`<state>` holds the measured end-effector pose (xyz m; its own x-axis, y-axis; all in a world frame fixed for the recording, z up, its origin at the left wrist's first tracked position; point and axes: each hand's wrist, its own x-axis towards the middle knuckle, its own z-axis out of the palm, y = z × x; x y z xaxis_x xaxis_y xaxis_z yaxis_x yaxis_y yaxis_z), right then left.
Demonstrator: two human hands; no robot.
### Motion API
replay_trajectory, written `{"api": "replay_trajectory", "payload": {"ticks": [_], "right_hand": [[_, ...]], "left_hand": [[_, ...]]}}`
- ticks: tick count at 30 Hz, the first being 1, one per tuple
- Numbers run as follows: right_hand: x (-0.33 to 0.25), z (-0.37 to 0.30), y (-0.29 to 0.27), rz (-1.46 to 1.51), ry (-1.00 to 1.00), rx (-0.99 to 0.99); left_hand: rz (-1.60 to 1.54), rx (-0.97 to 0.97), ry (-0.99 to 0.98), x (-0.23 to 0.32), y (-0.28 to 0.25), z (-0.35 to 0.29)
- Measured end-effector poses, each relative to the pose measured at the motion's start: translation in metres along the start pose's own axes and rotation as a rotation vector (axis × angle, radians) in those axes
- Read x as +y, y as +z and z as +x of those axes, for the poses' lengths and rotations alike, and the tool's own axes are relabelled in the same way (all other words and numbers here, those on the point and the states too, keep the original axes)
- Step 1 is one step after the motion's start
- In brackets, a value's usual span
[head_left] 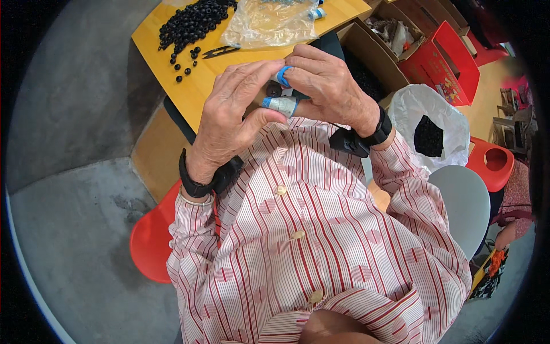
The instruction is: The person dumps black plastic parts onto the table, places tape guards onto their fingers, and assembles the black plastic parts by hand.
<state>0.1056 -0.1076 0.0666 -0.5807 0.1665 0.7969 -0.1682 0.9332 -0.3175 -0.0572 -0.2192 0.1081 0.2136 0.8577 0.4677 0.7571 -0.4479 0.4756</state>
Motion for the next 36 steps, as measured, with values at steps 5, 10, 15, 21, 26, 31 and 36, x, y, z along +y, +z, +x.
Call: {"api": "replay_trajectory", "payload": {"ticks": [5, 10, 15, 21, 26, 31, 36], "right_hand": [[0.010, -0.008, -0.010, -0.105, 0.045, -0.014], [0.054, -0.035, -0.046, -0.509, 0.296, -0.061], [0.104, -0.093, -0.091, -0.707, 0.805, -0.321], [0.147, -0.165, -0.114, -0.726, 1.015, -0.434], [0.169, -0.216, -0.126, -0.705, 1.227, -0.477], [0.165, -0.212, -0.121, -0.694, 1.125, -0.406], [0.140, -0.166, -0.107, -0.741, 1.198, -0.416]], "left_hand": [[0.033, -0.023, -0.054, 0.002, 0.004, 0.010], [0.109, -0.013, -0.212, -0.014, -0.011, -0.002], [0.192, -0.069, -0.489, -0.038, -0.026, -0.027], [0.131, -0.034, -0.712, -0.073, -0.043, -0.064], [0.111, 0.090, -0.801, -0.095, -0.058, -0.083], [0.093, 0.193, -0.912, -0.114, -0.065, -0.097], [0.144, 0.194, -0.935, -0.126, -0.062, -0.090]]}}
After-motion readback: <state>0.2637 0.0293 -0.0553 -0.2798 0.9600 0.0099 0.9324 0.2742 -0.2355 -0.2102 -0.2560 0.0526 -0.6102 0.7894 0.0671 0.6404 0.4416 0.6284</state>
